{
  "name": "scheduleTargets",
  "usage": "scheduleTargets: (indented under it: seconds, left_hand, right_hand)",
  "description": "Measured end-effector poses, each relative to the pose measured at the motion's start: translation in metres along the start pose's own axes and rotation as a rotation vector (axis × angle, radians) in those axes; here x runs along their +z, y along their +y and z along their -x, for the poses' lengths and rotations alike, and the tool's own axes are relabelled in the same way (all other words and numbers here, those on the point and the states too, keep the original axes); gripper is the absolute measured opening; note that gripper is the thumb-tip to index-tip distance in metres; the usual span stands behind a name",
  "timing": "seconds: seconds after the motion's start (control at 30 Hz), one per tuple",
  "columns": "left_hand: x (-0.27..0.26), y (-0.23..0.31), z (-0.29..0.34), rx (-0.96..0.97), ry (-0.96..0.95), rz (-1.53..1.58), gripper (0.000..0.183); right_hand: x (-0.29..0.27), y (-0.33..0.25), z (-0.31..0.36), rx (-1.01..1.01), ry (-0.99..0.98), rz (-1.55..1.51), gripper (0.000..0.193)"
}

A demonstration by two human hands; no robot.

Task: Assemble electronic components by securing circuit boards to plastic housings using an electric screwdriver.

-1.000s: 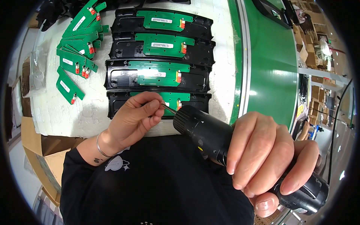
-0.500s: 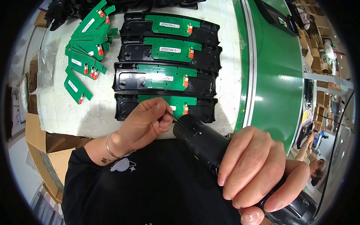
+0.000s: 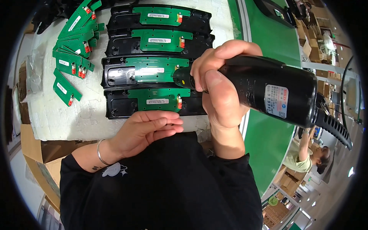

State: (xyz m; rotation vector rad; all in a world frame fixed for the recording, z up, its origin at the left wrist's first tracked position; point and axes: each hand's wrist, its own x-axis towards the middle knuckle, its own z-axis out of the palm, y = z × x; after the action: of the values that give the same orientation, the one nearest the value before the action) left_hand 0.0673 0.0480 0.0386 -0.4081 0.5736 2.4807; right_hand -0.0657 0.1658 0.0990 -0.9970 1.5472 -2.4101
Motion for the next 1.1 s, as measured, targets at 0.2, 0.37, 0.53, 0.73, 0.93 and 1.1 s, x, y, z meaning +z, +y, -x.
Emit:
scheduleTargets:
  seconds: [0.2,0.37,0.53,0.73,0.93,1.1]
  left_hand:
    - [0.002,0.004,0.003,0.001,-0.024,0.008,0.025]
    - [-0.002,0.01,0.007,-0.002,-0.083,-0.064,0.017]
    - [-0.003,0.01,0.006,0.1,0.08,-0.043,0.016]
    - [0.001,0.016,0.008,0.038,0.044,0.013,0.02]
    - [0.003,0.017,0.005,0.022,0.012,0.039,0.019]
    - [0.002,0.022,0.007,-0.003,-0.026,0.024,0.016]
  right_hand:
    - [0.0,0.0,-0.001,-0.017,-0.005,0.004,0.031]
    - [0.008,-0.002,-0.003,0.034,0.003,0.155,0.028]
    - [0.005,0.001,-0.007,0.025,-0.037,0.125,0.028]
    - [0.002,-0.006,-0.006,0.017,-0.094,0.067,0.029]
    - [0.001,-0.002,-0.005,0.052,-0.124,0.078,0.027]
    - [0.004,-0.002,-0.008,0.102,-0.114,0.072,0.024]
